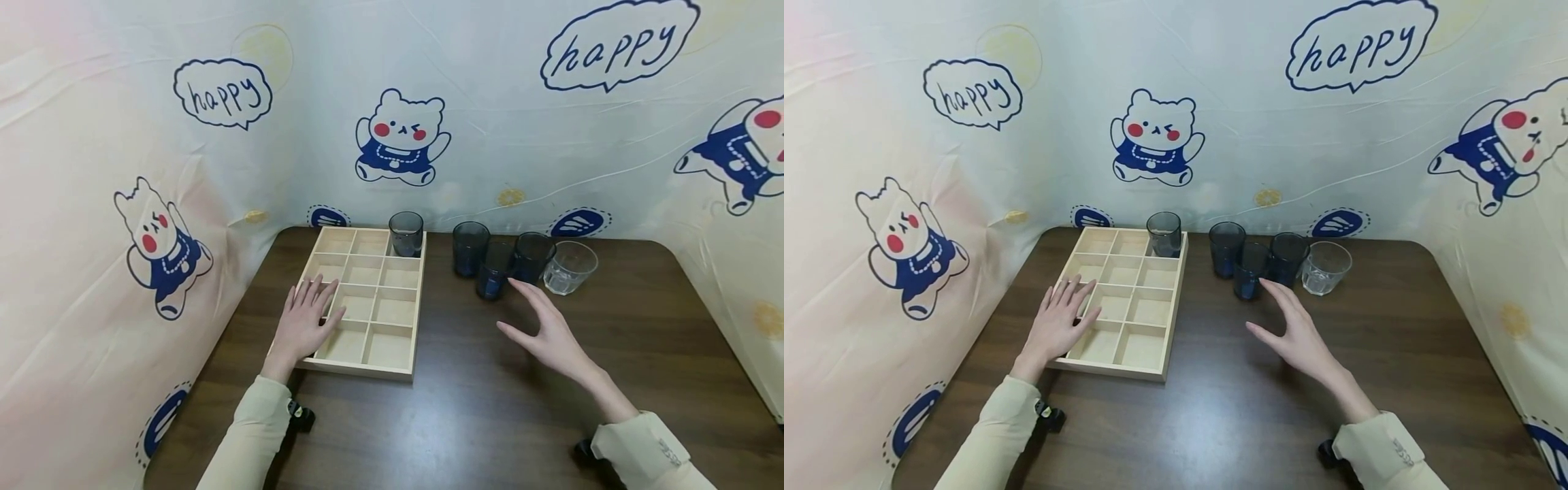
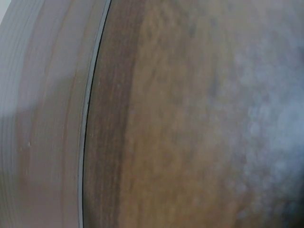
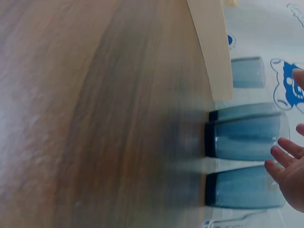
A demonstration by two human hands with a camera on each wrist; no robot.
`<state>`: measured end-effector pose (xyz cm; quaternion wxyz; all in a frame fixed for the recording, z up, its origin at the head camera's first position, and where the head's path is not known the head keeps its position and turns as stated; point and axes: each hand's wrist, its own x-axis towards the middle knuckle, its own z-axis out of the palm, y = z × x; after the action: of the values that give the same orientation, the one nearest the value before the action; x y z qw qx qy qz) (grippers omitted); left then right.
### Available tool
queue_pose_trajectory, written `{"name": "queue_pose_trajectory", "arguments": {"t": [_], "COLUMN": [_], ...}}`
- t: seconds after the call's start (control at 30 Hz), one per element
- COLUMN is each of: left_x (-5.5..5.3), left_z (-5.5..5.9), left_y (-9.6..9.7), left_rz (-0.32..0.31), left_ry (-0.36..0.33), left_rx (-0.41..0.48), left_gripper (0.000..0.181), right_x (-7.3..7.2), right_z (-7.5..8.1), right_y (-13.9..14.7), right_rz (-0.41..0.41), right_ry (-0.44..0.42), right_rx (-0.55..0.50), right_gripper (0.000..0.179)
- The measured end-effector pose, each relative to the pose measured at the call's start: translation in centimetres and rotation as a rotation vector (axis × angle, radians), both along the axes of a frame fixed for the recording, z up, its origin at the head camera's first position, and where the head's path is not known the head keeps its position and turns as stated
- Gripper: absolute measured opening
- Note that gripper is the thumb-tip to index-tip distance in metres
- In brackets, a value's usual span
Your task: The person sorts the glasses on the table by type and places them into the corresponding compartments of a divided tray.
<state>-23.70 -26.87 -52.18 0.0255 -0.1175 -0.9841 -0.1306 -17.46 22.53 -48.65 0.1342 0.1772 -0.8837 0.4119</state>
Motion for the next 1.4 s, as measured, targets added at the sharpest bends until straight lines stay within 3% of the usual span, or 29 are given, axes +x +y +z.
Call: {"name": "queue_pose_trajectory", "arguments": {"t": [0.2, 0.33, 0.6, 0.7, 0.9, 1.0, 1.17, 1.4], "left_x": [0.0, 0.1, 0.1, 0.1, 0.0, 0.0, -0.1, -0.1], "left_z": [-0.1, -0.1, -0.2, -0.2, -0.3, -0.3, -0.2, -0.1], "left_y": [-0.1, -0.1, -0.2, -0.2, -0.3, -0.2, -0.2, -0.1], "left_rz": [0.000, 0.003, 0.004, 0.005, 0.006, 0.007, 0.006, 0.005], "left_ry": [0.003, 0.002, -0.003, 0.001, 0.001, 0.002, 0.006, 0.001], "left_rx": [0.001, 0.004, 0.003, 0.003, 0.002, 0.001, -0.001, 0.003], "left_gripper": [0.077, 0.077, 0.077, 0.077, 0.077, 0.077, 0.077, 0.077], "right_x": [-0.1, -0.6, -1.8, -2.3, -3.0, -3.3, -3.7, -4.3], "right_z": [-0.7, -1.2, -1.9, -2.2, -2.7, -2.9, -3.0, -3.0], "right_y": [1.2, 1.9, 2.4, 2.5, 2.6, 2.6, 2.5, 2.0], "right_rz": [-0.034, -0.029, -0.009, 0.007, 0.073, 0.111, 0.131, 0.078], "right_ry": [-0.080, -0.161, -0.243, -0.272, -0.366, -0.374, -0.368, -0.416], "right_rx": [-0.111, -0.224, -0.349, -0.406, -0.647, -0.711, -0.723, -0.599], "right_gripper": [0.083, 0.083, 0.083, 0.082, 0.075, 0.073, 0.072, 0.079]}}
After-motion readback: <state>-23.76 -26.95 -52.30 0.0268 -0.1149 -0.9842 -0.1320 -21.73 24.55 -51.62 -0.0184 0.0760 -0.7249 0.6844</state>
